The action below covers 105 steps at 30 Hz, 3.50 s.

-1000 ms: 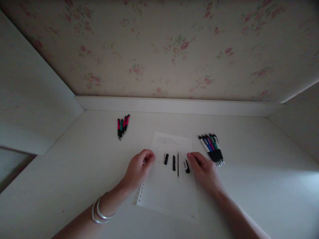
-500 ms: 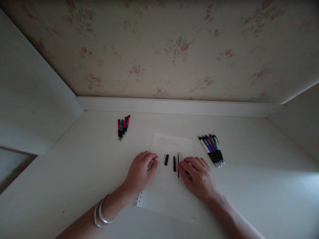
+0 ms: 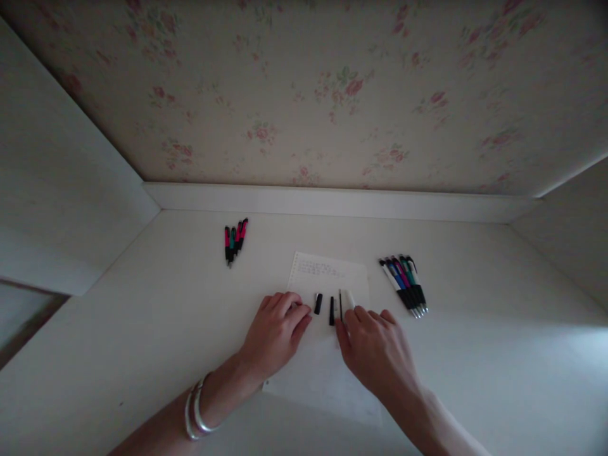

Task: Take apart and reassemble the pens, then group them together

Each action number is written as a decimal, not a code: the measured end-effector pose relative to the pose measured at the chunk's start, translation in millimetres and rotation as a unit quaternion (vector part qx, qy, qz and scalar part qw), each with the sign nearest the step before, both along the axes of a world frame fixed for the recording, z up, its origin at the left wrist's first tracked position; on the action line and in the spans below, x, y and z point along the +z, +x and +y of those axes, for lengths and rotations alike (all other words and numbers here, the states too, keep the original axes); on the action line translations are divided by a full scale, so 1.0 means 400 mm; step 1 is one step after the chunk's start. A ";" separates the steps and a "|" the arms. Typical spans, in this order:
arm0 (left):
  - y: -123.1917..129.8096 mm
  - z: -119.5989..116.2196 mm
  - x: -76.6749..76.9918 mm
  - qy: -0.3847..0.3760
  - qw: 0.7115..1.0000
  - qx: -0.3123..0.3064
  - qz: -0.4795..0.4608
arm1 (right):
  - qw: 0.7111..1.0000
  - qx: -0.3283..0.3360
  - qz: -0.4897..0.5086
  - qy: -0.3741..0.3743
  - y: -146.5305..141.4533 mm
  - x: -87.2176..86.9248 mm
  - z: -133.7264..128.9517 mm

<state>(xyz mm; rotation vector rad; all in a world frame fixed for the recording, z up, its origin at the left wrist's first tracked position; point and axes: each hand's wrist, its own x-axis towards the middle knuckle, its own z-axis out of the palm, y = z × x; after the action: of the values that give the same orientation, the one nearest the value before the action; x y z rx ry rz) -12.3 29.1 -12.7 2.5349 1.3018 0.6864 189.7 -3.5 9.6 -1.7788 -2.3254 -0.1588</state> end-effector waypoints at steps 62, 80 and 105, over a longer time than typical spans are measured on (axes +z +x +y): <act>-0.005 -0.007 -0.002 -0.044 0.967 -0.028 -0.249 | 0.679 -0.057 0.692 -0.241 -0.048 -0.036 0.012; -0.006 -0.017 -0.017 -0.037 0.969 -0.037 -0.240 | 0.697 -0.019 0.666 -0.263 -0.048 -0.023 0.010; 0.084 -0.101 0.035 0.049 0.984 -0.172 -0.001 | 0.673 -0.193 0.714 0.019 0.043 -0.038 0.075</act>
<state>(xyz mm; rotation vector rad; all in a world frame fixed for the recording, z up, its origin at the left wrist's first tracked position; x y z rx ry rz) 21.4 -11.4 1.2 2.7390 0.8119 0.6889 207.0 26.4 -5.7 -1.3597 -0.7748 0.8201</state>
